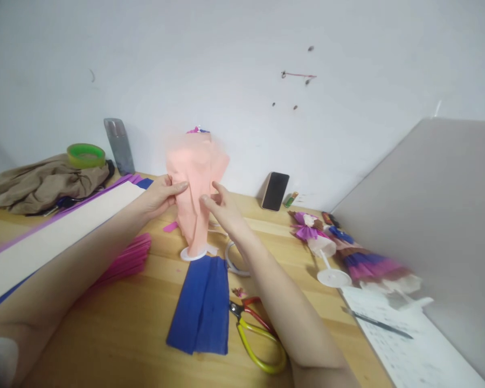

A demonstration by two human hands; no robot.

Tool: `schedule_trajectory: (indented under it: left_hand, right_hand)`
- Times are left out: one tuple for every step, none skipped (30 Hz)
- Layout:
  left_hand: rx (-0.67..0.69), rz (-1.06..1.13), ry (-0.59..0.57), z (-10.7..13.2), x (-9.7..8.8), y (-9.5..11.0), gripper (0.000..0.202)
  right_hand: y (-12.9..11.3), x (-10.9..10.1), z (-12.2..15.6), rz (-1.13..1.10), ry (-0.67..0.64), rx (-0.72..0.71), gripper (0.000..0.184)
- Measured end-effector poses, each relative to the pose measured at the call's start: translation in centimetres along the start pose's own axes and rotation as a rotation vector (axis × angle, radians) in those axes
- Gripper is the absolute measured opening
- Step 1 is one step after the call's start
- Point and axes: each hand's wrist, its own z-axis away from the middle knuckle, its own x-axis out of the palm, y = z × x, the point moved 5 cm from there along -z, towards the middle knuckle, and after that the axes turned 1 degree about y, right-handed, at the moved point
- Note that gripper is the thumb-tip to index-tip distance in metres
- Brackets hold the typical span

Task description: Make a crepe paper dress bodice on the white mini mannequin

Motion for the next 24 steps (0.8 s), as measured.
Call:
schedule_trajectory:
  left_hand:
    - [-0.007,-0.009,0.003,0.0,-0.1,-0.1,0.035]
    - [-0.011,-0.020,0.011,-0.1,-0.3,-0.2,0.037]
    - [-0.013,-0.028,0.023,-0.2,-0.5,-0.2,0.039]
    - [-0.014,-0.035,0.033,-0.3,-0.6,-0.2,0.040]
    - [-0.016,-0.040,0.039,-0.3,-0.8,-0.2,0.042]
    - [-0.017,-0.042,0.039,-0.4,-0.9,-0.2,0.044]
    - [-0.018,-0.041,0.034,-0.4,-0.9,-0.1,0.045]
    - [-0.019,-0.040,0.026,-0.4,-0.8,0.0,0.046]
    - [-0.019,-0.037,0.020,-0.4,-0.8,0.1,0.046]
    - [-0.021,-0.031,0.016,-0.3,-0.7,0.2,0.045]
    - [-0.024,-0.022,0.012,-0.3,-0.6,0.3,0.044]
    - [-0.029,-0.009,0.005,-0.2,-0.5,0.3,0.044]
    - [-0.037,0.004,-0.004,-0.2,-0.3,0.3,0.043]
    - [-0.044,0.018,-0.019,-0.1,-0.1,0.3,0.043]
    - [-0.048,0.032,-0.037,-0.1,0.0,0.3,0.043]
    - [-0.049,0.043,-0.054,-0.1,0.2,0.2,0.044]
    - [-0.047,0.053,-0.067,-0.1,0.3,0.1,0.045]
    - [-0.043,0.061,-0.074,-0.1,0.4,0.1,0.046]
    - [-0.040,0.068,-0.075,-0.1,0.4,0.0,0.047]
    - [-0.039,0.074,-0.073,-0.1,0.4,-0.1,0.048]
    - [-0.041,0.080,-0.070,-0.1,0.4,-0.2,0.048]
    - [-0.044,0.086,-0.068,-0.1,0.5,-0.2,0.048]
    - [-0.047,0.092,-0.070,-0.1,0.6,-0.2,0.048]
    - [-0.048,0.098,-0.072,-0.1,0.7,-0.2,0.048]
  right_hand:
    - [0.3,0.1,-0.1,-0.042,-0.016,0.028,0.054]
    - [0.6,0.2,-0.2,-0.083,-0.035,0.053,0.046]
    - [0.8,0.2,-0.3,-0.118,-0.046,0.069,0.038]
    - [0.9,0.0,-0.5,-0.142,-0.043,0.072,0.033]
    - [0.9,-0.3,-0.7,-0.154,-0.023,0.063,0.031]
    - [0.9,-0.7,-0.8,-0.155,0.007,0.046,0.032]
    - [0.8,-1.0,-0.9,-0.152,0.042,0.030,0.032]
    - [0.8,-1.3,-1.0,-0.150,0.069,0.020,0.032]
    - [0.8,-1.4,-1.1,-0.150,0.082,0.021,0.031]
    - [0.8,-1.4,-1.1,-0.154,0.084,0.030,0.031]
    - [0.9,-1.3,-1.1,-0.160,0.083,0.041,0.031]
    - [1.1,-1.2,-1.1,-0.165,0.083,0.052,0.032]
    - [1.2,-1.0,-1.0,-0.167,0.082,0.060,0.032]
    - [1.3,-0.8,-1.0,-0.165,0.082,0.062,0.032]
    - [1.3,-0.6,-0.9,-0.159,0.082,0.059,0.032]
    - [1.3,-0.4,-0.8,-0.150,0.080,0.054,0.031]
    - [1.3,-0.3,-0.8,-0.145,0.077,0.047,0.031]
    - [1.2,-0.1,-0.7,-0.143,0.070,0.039,0.031]
    - [1.2,0.0,-0.6,-0.142,0.060,0.030,0.030]
    - [1.1,0.2,-0.6,-0.140,0.046,0.021,0.030]
    - [1.1,0.3,-0.6,-0.133,0.034,0.012,0.029]
    - [1.0,0.4,-0.6,-0.123,0.025,0.002,0.029]
    - [1.1,0.5,-0.5,-0.111,0.022,-0.007,0.028]
    - [1.1,0.6,-0.6,-0.103,0.022,-0.014,0.027]
